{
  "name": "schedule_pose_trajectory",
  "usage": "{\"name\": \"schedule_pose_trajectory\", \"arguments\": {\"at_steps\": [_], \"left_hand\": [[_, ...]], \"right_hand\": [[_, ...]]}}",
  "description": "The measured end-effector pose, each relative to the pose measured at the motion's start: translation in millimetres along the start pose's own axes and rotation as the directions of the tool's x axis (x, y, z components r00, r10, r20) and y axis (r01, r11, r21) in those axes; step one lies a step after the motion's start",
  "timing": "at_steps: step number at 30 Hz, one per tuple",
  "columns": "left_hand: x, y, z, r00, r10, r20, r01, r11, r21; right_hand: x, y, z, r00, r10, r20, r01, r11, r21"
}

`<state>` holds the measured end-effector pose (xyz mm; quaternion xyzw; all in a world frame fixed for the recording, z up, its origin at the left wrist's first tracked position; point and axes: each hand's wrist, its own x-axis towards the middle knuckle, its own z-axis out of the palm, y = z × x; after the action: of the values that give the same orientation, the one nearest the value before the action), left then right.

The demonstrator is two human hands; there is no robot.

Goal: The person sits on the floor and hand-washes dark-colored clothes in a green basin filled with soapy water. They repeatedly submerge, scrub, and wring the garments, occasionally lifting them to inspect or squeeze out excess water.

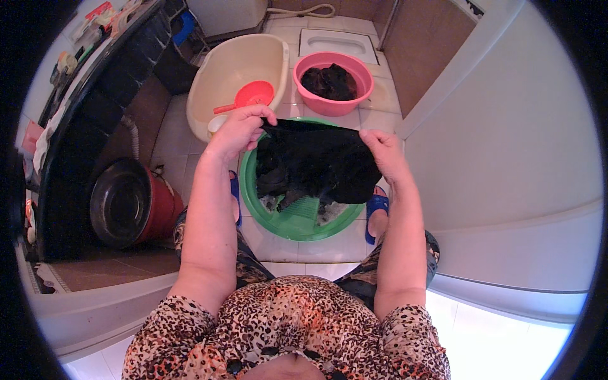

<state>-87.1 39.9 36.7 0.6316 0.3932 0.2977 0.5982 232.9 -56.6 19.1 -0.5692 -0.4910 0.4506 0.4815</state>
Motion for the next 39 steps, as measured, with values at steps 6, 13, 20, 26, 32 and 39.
{"name": "schedule_pose_trajectory", "arguments": {"at_steps": [6,13,20,26,32,39], "left_hand": [[-11,15,21,0.999,0.035,0.022,-0.041,0.740,0.671],[-10,9,18,0.987,0.118,-0.113,-0.023,0.785,0.619],[18,-31,26,0.972,0.148,-0.182,-0.200,0.928,-0.313],[30,-38,82,0.754,0.338,-0.563,-0.385,0.922,0.038],[-12,-10,179,0.583,0.790,-0.188,-0.611,0.579,0.539],[26,-74,131,0.863,0.397,-0.312,-0.135,0.777,0.615]], "right_hand": [[2,2,-8,0.999,-0.018,-0.031,0.020,0.996,0.086],[-7,-19,0,1.000,-0.012,0.020,0.016,0.970,-0.243],[-6,-2,16,0.990,0.038,0.133,-0.056,0.989,0.138],[6,23,59,0.991,0.114,0.071,-0.127,0.615,0.779],[-4,73,65,0.968,0.125,0.216,-0.240,0.229,0.943],[-10,49,121,0.858,0.512,0.037,-0.396,0.615,0.682]]}}
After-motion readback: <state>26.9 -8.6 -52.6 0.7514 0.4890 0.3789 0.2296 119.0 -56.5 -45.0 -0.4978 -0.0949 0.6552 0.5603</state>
